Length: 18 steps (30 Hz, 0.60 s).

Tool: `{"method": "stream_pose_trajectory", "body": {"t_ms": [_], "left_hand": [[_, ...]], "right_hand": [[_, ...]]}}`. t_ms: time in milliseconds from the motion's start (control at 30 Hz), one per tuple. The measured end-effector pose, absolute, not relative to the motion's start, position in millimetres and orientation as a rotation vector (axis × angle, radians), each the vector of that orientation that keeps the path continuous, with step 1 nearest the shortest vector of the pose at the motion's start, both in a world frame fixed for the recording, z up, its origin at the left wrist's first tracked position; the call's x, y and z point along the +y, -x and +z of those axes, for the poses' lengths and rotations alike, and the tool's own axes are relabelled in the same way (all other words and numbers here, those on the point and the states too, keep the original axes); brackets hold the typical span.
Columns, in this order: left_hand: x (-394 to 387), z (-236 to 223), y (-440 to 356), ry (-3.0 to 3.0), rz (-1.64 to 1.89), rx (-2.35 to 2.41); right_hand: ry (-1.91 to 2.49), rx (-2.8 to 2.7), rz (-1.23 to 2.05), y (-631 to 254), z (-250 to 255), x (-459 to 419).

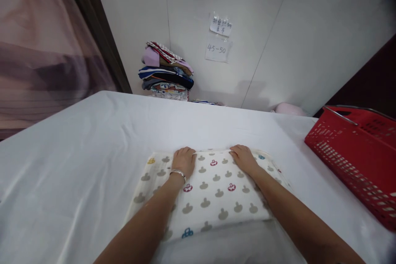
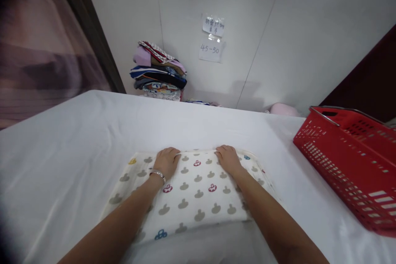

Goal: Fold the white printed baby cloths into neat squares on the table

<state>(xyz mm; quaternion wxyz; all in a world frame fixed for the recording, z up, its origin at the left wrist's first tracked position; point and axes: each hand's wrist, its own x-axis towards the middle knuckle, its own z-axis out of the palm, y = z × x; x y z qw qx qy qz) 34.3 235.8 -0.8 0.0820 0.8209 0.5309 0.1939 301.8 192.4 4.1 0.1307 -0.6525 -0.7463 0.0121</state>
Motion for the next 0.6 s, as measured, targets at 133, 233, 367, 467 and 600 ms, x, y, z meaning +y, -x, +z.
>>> {"method": "stream_pose_trajectory", "body": {"t_ms": [133,233,367,467,600], "left_hand": [[238,0,-35,-2.423,0.567,1.61],[239,1,-36,-2.4,0.54,1.651],[240,3,-34,-2.396,0.513,1.66],[237,7,-35,-2.423,0.585,1.635],[222,10,-46,-2.672,0.589,1.305]], "right_hand": [[1.902,-2.177,0.077,-307,3,195],[1.881,-2.157,0.098,-308,1,198],[1.877,-2.122,0.099,-307,0,200],[1.87,-2.116,0.102,-306,1,200],[1.882,-2.106,0.097,-305,4,202]]}}
